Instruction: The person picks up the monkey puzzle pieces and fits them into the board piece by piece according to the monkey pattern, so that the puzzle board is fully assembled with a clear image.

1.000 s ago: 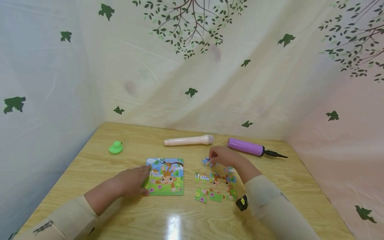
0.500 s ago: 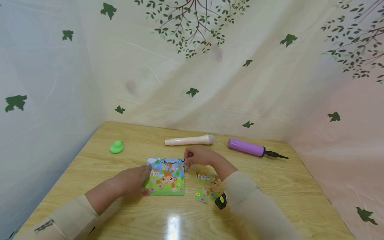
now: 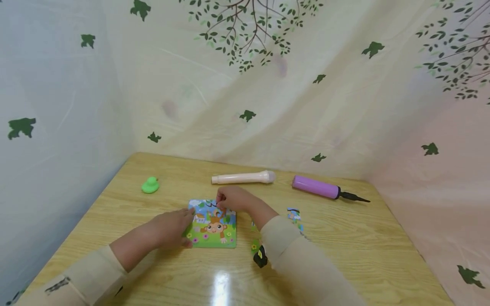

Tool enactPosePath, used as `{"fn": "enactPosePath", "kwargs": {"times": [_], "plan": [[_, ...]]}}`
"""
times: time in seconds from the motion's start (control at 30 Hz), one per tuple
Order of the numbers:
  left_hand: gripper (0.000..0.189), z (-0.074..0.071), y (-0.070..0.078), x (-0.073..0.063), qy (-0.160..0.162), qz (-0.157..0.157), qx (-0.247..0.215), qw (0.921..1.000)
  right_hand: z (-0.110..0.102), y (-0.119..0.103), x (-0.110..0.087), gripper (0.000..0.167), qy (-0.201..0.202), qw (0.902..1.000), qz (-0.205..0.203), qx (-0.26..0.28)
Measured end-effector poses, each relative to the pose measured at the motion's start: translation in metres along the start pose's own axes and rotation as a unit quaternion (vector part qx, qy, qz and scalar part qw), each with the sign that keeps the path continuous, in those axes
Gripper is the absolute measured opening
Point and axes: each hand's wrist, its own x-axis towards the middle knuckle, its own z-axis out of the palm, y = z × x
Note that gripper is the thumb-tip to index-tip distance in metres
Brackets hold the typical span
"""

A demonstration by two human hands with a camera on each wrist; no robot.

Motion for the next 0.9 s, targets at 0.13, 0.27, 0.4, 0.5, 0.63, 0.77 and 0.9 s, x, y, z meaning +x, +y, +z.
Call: {"fn": "enactPosePath", "kwargs": {"times": [0.13,0.27,0.4,0.5,0.63,0.77,0.9], "plan": [[0.089,0.0,-0.001,0.0,0.009,0.009,0.003,0.9999,0.006,-0.004,0.008,0.007,0.013,0.9998,0.011,-0.005],[0.086,0.002,-0.002,0.001,0.012,0.015,0.004,0.9998,0.012,-0.007,0.014,0.007,0.011,0.9998,0.015,-0.006],[0.078,0.004,-0.005,0.002,0.025,0.028,0.002,0.9993,0.017,-0.007,0.019,0.007,0.013,0.9997,0.015,-0.013],[0.076,0.002,-0.005,0.003,0.033,0.046,0.001,0.9984,0.019,-0.007,0.019,0.009,0.025,0.9992,0.014,-0.027],[0.083,-0.001,-0.003,0.004,0.029,0.056,0.022,0.9978,0.02,-0.007,0.019,0.013,0.036,0.9979,0.009,-0.053],[0.085,-0.004,0.0,0.007,0.016,0.05,0.053,0.9972,0.019,-0.006,0.016,0.017,0.034,0.9965,-0.006,-0.075],[0.084,-0.005,0.002,0.008,0.01,0.049,0.067,0.9965,0.016,-0.004,0.01,0.026,0.02,0.9943,-0.028,-0.101]]}}
